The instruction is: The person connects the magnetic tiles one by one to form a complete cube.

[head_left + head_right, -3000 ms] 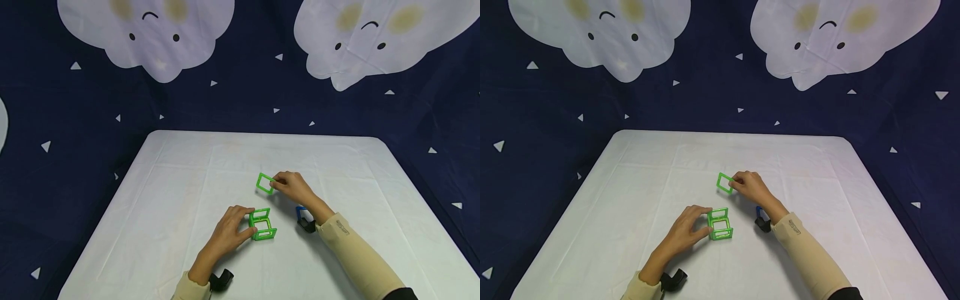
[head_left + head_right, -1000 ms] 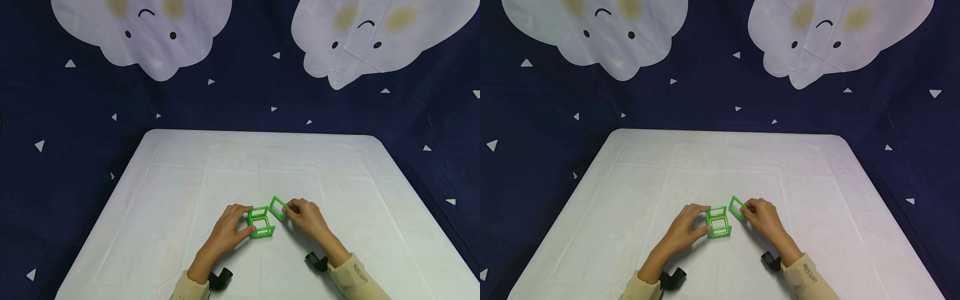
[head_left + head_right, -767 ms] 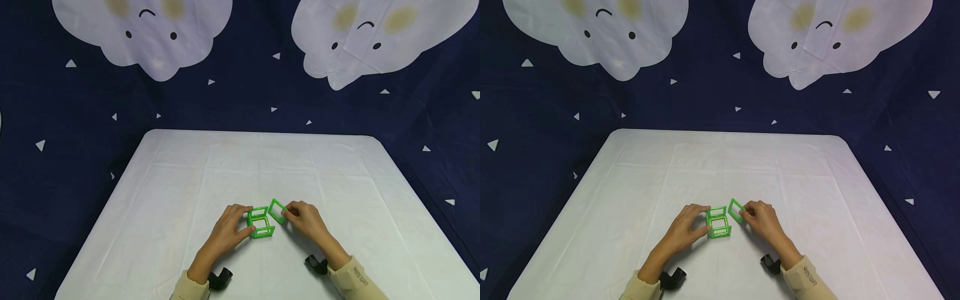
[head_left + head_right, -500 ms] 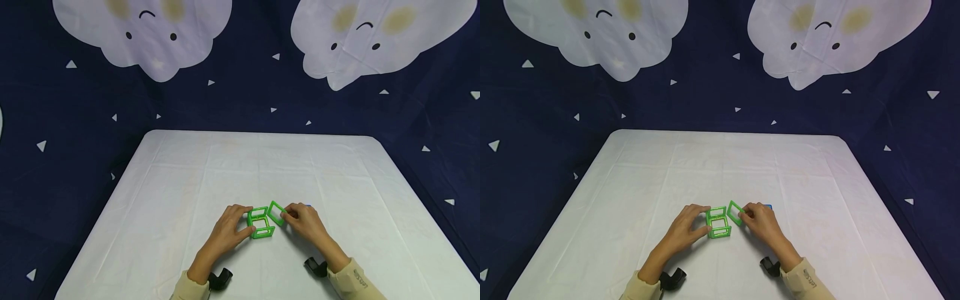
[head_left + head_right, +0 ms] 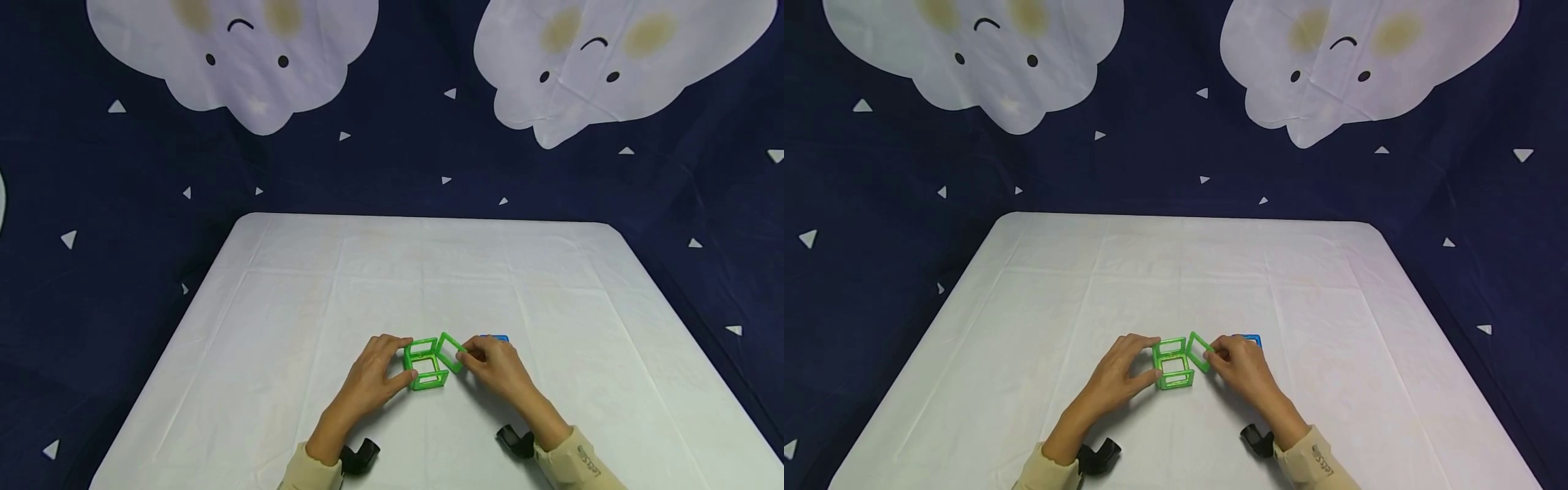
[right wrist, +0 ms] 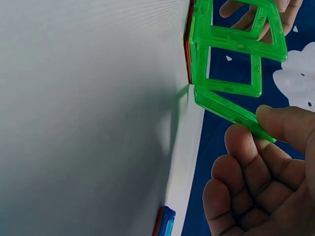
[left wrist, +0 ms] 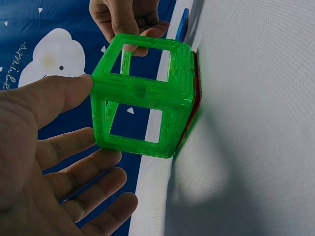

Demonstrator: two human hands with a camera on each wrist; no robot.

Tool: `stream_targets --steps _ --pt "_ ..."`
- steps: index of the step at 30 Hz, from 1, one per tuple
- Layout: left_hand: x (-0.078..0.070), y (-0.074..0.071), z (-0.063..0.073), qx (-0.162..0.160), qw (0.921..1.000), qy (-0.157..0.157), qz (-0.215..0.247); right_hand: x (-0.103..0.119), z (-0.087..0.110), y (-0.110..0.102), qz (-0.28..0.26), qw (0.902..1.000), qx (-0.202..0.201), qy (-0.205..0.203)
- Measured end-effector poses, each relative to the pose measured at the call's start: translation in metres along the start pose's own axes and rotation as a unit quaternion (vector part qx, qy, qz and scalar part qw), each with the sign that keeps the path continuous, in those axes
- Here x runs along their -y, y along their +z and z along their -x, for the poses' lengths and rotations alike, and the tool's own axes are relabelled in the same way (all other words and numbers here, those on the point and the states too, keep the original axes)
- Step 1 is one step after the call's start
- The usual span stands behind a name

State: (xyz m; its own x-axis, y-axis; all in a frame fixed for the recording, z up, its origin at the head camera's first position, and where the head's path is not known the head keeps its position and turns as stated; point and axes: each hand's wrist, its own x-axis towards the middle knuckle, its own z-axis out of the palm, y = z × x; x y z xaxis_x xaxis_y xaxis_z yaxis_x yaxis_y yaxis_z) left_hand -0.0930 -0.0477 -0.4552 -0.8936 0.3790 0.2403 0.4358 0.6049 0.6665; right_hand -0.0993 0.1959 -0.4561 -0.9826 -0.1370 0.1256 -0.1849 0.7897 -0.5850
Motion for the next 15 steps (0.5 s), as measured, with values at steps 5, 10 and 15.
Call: stream_targets --steps 5,10,15 --pt "0.0005 0.0004 -0.0003 0.004 1.0 -0.006 0.004 0.0007 0.0013 0.0022 -0.006 1.0 0.005 -0.005" --pt "0.0007 0.0009 -0.0009 0.005 1.0 -0.006 0.0 0.0012 0.0035 0.0036 -0.009 0.9994 -0.003 -0.034" --pt "0.0005 0.0011 -0.0013 0.006 0.9999 -0.008 0.003 0.0028 0.0058 0.0035 -0.014 0.9991 -0.005 -0.04"
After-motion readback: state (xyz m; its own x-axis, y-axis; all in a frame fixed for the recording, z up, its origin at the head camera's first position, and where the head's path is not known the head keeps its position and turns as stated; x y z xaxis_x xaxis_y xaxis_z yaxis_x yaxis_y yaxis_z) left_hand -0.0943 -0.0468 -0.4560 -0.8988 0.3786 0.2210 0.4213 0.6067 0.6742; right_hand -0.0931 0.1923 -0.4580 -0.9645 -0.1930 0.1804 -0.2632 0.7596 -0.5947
